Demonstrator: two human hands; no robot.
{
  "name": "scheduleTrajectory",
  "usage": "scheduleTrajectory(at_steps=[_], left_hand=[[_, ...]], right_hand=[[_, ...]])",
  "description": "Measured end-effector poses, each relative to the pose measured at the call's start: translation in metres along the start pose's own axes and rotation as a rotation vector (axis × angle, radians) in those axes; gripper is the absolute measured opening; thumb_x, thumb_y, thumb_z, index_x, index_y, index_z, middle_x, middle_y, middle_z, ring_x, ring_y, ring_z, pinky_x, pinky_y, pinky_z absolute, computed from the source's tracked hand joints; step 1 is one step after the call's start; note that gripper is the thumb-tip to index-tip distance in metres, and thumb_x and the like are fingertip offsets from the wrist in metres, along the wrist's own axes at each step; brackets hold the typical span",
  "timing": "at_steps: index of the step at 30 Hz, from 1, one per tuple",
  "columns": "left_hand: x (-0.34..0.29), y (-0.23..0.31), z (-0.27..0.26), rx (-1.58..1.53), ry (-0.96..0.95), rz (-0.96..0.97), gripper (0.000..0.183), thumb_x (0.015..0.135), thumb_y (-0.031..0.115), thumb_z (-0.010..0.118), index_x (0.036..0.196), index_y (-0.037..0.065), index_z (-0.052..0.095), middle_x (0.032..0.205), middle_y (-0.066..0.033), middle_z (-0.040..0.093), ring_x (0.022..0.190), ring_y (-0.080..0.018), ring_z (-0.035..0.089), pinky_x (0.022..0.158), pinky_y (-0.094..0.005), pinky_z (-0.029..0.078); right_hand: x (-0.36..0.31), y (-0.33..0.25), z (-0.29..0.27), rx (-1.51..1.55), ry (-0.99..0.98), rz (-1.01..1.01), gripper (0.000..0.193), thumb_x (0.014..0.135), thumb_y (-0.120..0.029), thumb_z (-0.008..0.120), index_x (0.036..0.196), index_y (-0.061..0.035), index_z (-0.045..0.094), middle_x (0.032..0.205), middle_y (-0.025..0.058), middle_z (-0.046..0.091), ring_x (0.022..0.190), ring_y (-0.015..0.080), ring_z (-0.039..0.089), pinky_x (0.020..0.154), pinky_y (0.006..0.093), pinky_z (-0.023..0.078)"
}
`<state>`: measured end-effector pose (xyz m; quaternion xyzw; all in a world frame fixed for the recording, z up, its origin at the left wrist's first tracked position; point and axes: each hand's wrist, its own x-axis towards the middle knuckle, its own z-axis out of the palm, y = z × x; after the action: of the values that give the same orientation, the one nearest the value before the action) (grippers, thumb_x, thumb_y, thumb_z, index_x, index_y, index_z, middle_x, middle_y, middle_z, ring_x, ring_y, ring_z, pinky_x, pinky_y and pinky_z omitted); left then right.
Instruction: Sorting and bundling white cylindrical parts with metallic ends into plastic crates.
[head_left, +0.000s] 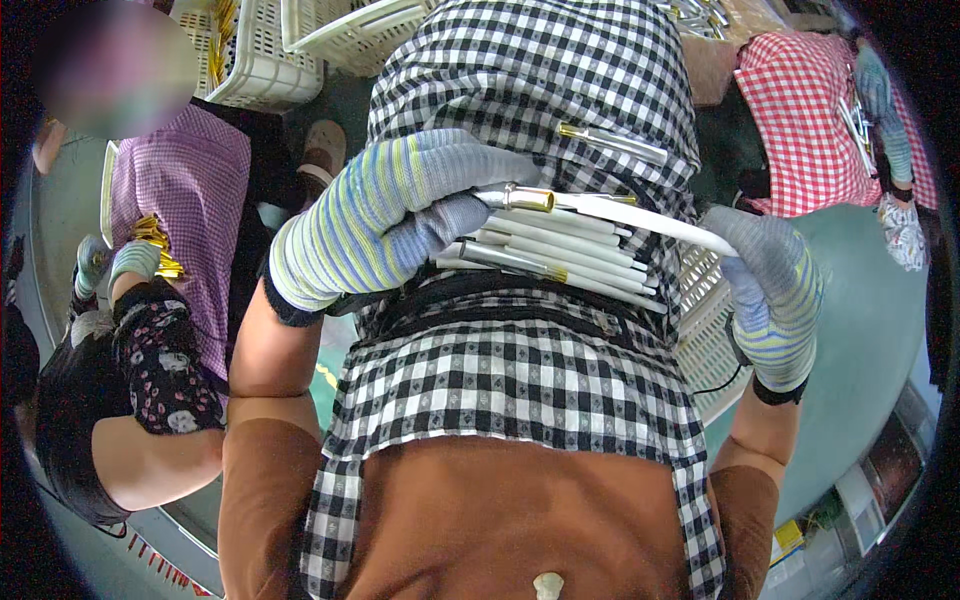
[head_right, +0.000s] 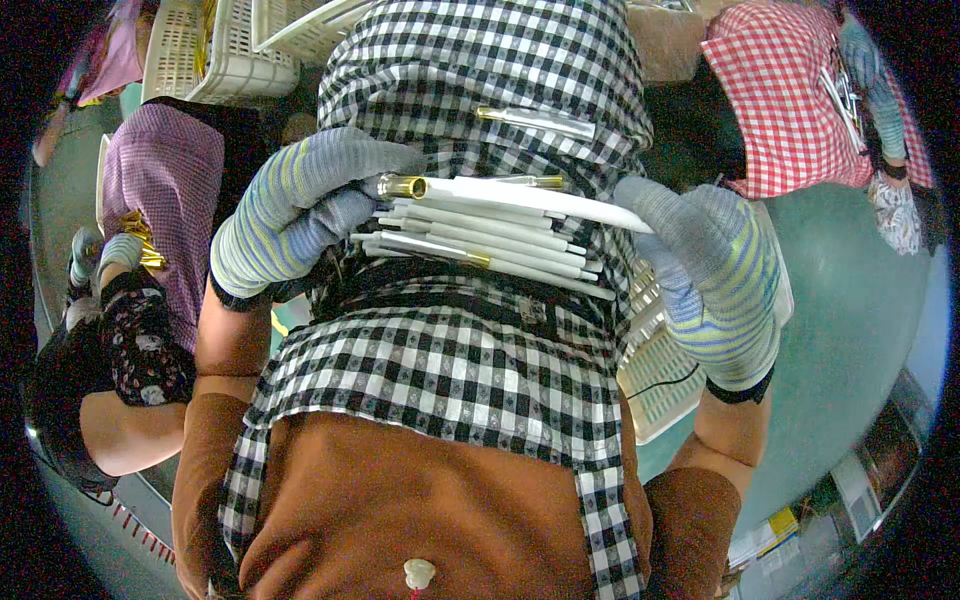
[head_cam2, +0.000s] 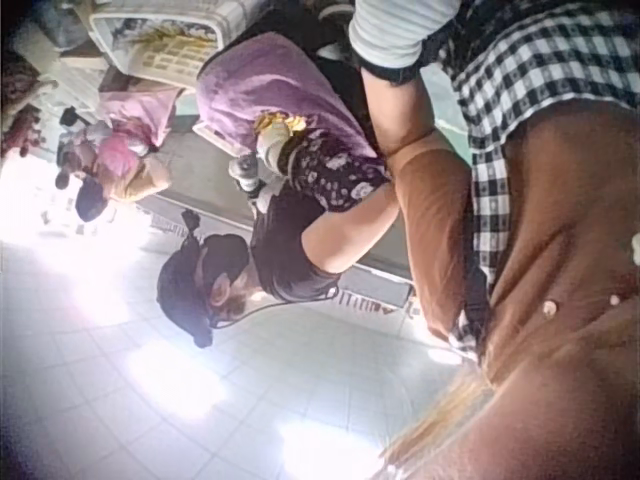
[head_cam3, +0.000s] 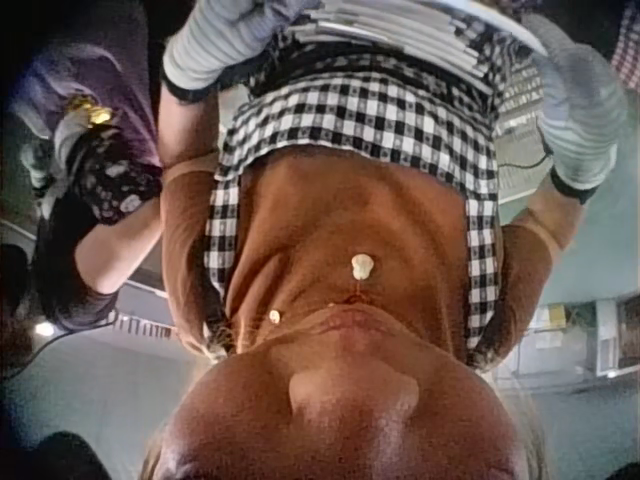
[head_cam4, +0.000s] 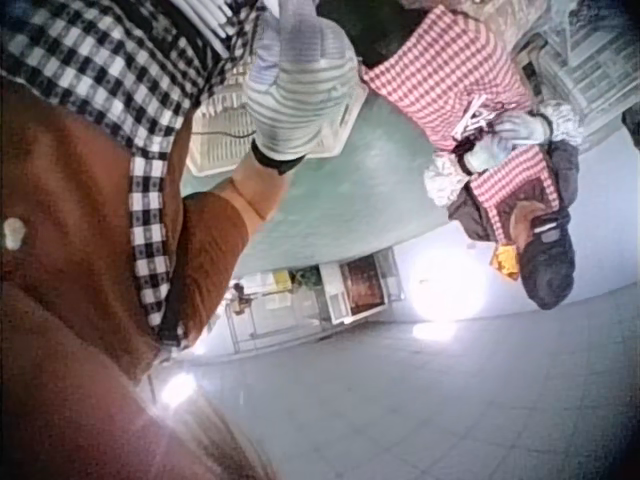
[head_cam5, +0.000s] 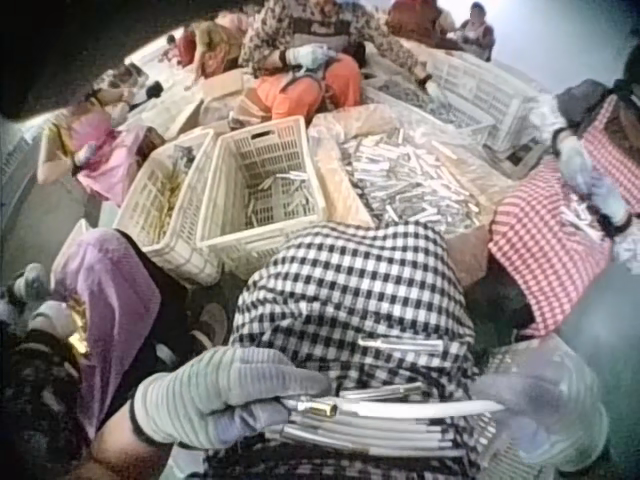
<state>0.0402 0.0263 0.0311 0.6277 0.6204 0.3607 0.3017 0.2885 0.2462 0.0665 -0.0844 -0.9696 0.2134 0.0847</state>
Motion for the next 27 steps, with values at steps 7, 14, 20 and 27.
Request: scheduleTrajectory(at_steps=[7, 14, 20, 27], left_hand=[[-0.007, -0.006, 0.005, 0.046, 0.089, 0.015, 0.035, 0.091, 0.024, 0.054, 0.116, 0.001, 0.060, 0.101, -0.0132, 0.066, 0.089, -0.0274, 0.065, 0.078, -0.0340, 0.050], [-0.005, 0.009, 0.007, 0.049, -0.039, 0.005, 0.029, 0.087, 0.023, 0.060, 0.108, 0.004, 0.064, 0.094, -0.0137, 0.067, 0.085, -0.0333, 0.064, 0.073, -0.0372, 0.051], [-0.013, 0.014, 0.027, 0.088, -0.043, 0.065, 0.025, 0.077, 0.016, 0.069, 0.100, 0.006, 0.065, 0.085, -0.0146, 0.066, 0.076, -0.0345, 0.064, 0.065, -0.0397, 0.051], [-0.011, 0.014, 0.037, 0.091, 0.024, 0.052, 0.022, 0.075, 0.016, 0.070, 0.095, 0.007, 0.066, 0.076, -0.0131, 0.063, 0.068, -0.0340, 0.062, 0.060, -0.0403, 0.049]], right_hand=[[-0.003, 0.000, -0.003, -0.019, 0.068, -0.046, 0.029, 0.074, -0.011, 0.066, 0.104, -0.0120, 0.067, 0.083, 0.0077, 0.063, 0.073, 0.0284, 0.057, 0.066, 0.0379, 0.044], [0.006, -0.012, -0.005, -0.215, -0.185, -0.131, 0.029, 0.072, -0.019, 0.072, 0.100, -0.0158, 0.067, 0.071, 0.0063, 0.057, 0.061, 0.0268, 0.053, 0.057, 0.0386, 0.040], [-0.013, -0.025, 0.006, -0.062, -0.156, -0.104, 0.023, 0.077, -0.025, 0.073, 0.096, -0.0126, 0.067, 0.064, 0.0067, 0.057, 0.057, 0.0276, 0.054, 0.052, 0.0409, 0.039], [-0.018, -0.031, 0.033, 0.441, -0.234, 0.191, 0.025, 0.083, -0.027, 0.066, 0.086, -0.0030, 0.068, 0.073, 0.0174, 0.065, 0.062, 0.0334, 0.062, 0.056, 0.0404, 0.048]])
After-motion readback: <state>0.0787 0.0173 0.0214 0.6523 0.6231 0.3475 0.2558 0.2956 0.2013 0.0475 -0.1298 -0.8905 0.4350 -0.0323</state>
